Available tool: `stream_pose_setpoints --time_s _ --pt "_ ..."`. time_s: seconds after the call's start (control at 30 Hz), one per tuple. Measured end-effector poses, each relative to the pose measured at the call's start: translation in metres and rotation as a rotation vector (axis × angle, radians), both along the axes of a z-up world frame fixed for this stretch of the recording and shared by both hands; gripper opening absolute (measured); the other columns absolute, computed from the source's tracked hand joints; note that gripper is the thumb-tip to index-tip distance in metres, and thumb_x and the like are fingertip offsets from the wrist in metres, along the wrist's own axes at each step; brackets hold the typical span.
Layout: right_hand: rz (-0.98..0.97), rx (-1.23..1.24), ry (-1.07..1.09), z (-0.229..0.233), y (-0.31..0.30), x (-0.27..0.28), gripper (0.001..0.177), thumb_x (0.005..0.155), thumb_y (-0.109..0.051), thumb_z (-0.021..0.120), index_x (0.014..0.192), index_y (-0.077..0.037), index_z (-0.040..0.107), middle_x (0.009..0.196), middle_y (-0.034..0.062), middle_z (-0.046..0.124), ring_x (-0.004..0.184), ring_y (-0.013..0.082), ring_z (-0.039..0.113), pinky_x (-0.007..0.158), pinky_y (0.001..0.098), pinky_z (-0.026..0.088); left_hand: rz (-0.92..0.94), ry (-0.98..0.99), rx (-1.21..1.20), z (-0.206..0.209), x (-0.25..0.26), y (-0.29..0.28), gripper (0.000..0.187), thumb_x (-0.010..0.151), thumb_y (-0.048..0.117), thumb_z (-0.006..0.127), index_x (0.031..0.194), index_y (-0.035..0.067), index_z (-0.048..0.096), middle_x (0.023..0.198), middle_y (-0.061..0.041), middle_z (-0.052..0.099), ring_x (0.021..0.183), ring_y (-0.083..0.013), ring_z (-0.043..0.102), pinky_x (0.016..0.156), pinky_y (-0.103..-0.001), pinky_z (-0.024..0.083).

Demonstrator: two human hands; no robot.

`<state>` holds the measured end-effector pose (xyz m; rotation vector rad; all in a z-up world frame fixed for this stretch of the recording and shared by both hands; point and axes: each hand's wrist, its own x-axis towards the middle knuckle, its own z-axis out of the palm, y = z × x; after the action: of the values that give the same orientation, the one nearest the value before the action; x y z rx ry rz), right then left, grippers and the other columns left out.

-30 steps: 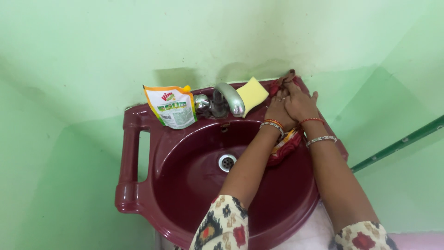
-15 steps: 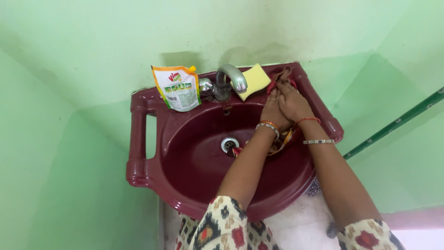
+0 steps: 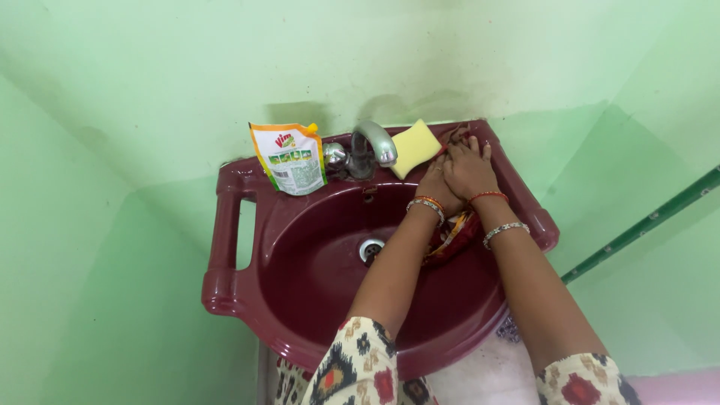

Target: The person washes a small patterned cloth in a maroon sink using a yellow sponge and liquid detergent. They scrub the cloth, rinse it under running water, wring it out, and then apply detergent to the sponge to continue cleaning.

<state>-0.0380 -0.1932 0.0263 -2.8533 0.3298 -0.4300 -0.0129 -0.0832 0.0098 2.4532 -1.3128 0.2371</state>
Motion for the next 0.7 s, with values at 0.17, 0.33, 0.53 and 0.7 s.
stream_pose_setpoints --time_s 0.17,0.33,0.53,0.7 --pt "-0.041 0.016 0.008 -0.002 -0.005 0.020 0.057 0.099 -0.032 0.036 0.144 0.002 0.050 0.156 0.0204 0.044 0.151 0.0394 0.028 0.124 0.0628 0.009 -0.103 0.019 0.081 0.010 0.020 0.000 0.069 0.093 0.050 0.052 0.147 0.008 0.048 0.155 -0.019 0.045 0.145 -0.0381 0.037 0.124 -0.045 0.026" --pt "-0.204 -0.082 0.043 0.002 -0.001 0.028 0.066 0.100 -0.040 0.039 0.151 0.002 0.044 0.162 0.0205 0.037 0.156 0.0413 0.020 0.123 0.0636 0.005 -0.180 0.152 0.112 0.017 0.039 -0.003 0.057 0.093 0.046 0.055 0.140 0.013 0.059 0.150 -0.014 0.056 0.141 -0.0347 0.047 0.122 -0.041 0.034" --pt "-0.324 -0.038 -0.010 0.014 -0.002 0.027 0.074 0.095 -0.042 0.038 0.156 -0.001 0.033 0.165 0.0143 0.031 0.156 0.0449 0.007 0.122 0.0617 -0.002 -0.207 0.051 0.098 0.002 0.058 -0.028 0.060 0.091 0.041 0.059 0.143 0.013 0.055 0.151 -0.016 0.050 0.142 -0.0356 0.041 0.119 -0.044 0.030" --pt "-0.275 -0.142 -0.088 -0.002 -0.021 0.044 0.075 0.095 -0.040 0.046 0.151 0.010 0.041 0.162 0.0239 0.036 0.154 0.0467 0.015 0.121 0.0622 0.006 -0.186 0.085 0.064 -0.008 0.066 -0.042 0.057 0.093 0.040 0.057 0.143 0.013 0.054 0.152 -0.014 0.051 0.141 -0.0344 0.044 0.119 -0.043 0.032"
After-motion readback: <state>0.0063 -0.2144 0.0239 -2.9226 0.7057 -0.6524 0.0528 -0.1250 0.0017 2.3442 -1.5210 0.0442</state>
